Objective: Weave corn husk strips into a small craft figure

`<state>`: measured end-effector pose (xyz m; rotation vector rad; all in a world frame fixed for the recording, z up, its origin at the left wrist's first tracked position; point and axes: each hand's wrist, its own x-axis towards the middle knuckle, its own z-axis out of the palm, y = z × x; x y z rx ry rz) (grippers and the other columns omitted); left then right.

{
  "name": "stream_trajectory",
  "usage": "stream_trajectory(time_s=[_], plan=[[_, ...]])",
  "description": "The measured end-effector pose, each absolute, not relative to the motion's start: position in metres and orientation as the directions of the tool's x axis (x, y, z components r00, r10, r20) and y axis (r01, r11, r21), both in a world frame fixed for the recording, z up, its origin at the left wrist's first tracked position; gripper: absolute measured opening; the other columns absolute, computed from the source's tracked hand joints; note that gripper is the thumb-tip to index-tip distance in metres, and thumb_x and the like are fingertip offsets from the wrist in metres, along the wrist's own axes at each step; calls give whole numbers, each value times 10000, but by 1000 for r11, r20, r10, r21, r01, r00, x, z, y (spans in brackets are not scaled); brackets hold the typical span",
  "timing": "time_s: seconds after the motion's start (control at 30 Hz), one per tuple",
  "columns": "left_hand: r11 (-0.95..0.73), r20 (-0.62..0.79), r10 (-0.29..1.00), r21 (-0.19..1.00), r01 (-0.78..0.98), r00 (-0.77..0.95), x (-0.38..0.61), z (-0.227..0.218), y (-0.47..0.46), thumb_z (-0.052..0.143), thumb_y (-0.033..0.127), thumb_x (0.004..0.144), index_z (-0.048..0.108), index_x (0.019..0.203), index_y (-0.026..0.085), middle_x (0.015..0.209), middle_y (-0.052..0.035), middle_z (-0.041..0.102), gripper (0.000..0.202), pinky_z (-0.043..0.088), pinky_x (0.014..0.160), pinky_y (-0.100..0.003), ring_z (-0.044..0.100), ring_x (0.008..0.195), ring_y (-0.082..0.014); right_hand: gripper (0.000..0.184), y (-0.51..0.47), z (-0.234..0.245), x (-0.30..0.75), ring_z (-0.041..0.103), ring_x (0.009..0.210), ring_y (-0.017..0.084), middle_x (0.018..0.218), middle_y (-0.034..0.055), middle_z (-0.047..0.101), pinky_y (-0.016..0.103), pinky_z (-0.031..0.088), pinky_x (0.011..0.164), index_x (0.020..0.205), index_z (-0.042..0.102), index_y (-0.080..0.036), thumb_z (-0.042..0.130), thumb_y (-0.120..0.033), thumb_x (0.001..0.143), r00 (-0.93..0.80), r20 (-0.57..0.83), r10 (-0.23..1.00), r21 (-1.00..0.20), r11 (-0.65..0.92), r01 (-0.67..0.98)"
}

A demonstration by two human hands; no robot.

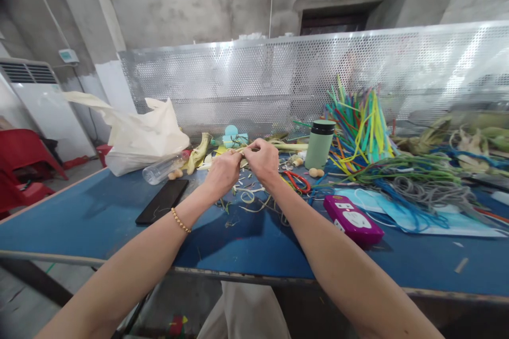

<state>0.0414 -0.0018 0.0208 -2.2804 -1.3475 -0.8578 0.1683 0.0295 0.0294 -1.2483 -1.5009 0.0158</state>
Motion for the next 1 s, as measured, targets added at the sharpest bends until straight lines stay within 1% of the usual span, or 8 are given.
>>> stream_trajectory(time_s=[0.27, 0.43, 0.53, 0.63, 0.77, 0.83, 0.93, 1.0], plan=[[-548, 671, 657, 113, 829, 343, 35, 25, -1, 401, 78, 863, 659, 803, 120, 828, -120, 662, 268, 424, 730, -294, 594, 770, -191, 168, 45, 39, 194, 644, 781, 223, 810, 97, 732, 320, 473, 761, 758, 709, -170, 561, -244, 731, 262, 704, 660, -587, 331, 739], [-567, 635, 760, 542, 621, 139, 20, 30, 10, 477, 151, 826, 542, 550, 153, 573, -26, 554, 283, 332, 596, -255, 455, 570, -122, 248, 57, 47, 239, 617, 635, 180, 650, 54, 681, 286, 450, 647, 825, 731, -139, 523, -267, 781, 178, 687, 705, -557, 353, 752], [-512, 523, 849, 775, 369, 80, 15, 31, 14, 494, 216, 824, 524, 545, 151, 564, -2, 550, 288, 269, 526, -241, 365, 490, -88, 279, 56, 45, 244, 591, 613, 179, 521, 30, 580, 283, 415, 637, 632, 691, -156, 545, -319, 805, -8, 576, 817, -362, 263, 894], [-531, 531, 839, 750, 395, 119, 13, 27, 17, 519, 196, 787, 539, 518, 151, 506, 13, 501, 274, 255, 530, -241, 364, 495, -91, 150, 55, 43, 239, 592, 704, 181, 659, 49, 623, 272, 408, 660, 642, 673, -157, 650, -270, 737, -148, 497, 855, -178, 268, 947], [-538, 561, 818, 672, 508, 124, 11, 22, 24, 527, 240, 788, 613, 562, 157, 504, 13, 511, 256, 266, 541, -246, 410, 524, -110, 113, 47, 48, 232, 589, 764, 171, 822, 60, 660, 260, 422, 681, 774, 694, -174, 692, -170, 661, -263, 522, 811, -166, 399, 902], [-529, 561, 821, 678, 510, 106, 10, 21, 26, 519, 266, 797, 653, 611, 154, 527, 11, 534, 255, 283, 552, -246, 429, 529, -113, 40, 37, 52, 230, 570, 633, 155, 651, 32, 632, 263, 415, 611, 650, 670, -184, 674, -193, 689, -334, 337, 880, -231, 421, 877], [-512, 560, 825, 688, 514, 73, 8, 22, 26, 509, 265, 798, 685, 649, 147, 539, 8, 545, 259, 307, 579, -245, 453, 544, -118, 168, 25, 53, 231, 535, 484, 144, 509, 18, 595, 268, 392, 511, 558, 646, -193, 687, -268, 702, -401, -118, 908, -360, 337, 870], [-502, 563, 825, 696, 513, 44, 8, 23, 25, 505, 262, 798, 694, 661, 147, 540, 5, 550, 261, 312, 587, -244, 468, 562, -125, 168, 25, 53, 234, 538, 485, 143, 499, 22, 598, 267, 386, 510, 548, 653, -195, 698, -267, 693, -369, -84, 926, -319, 325, 890]])
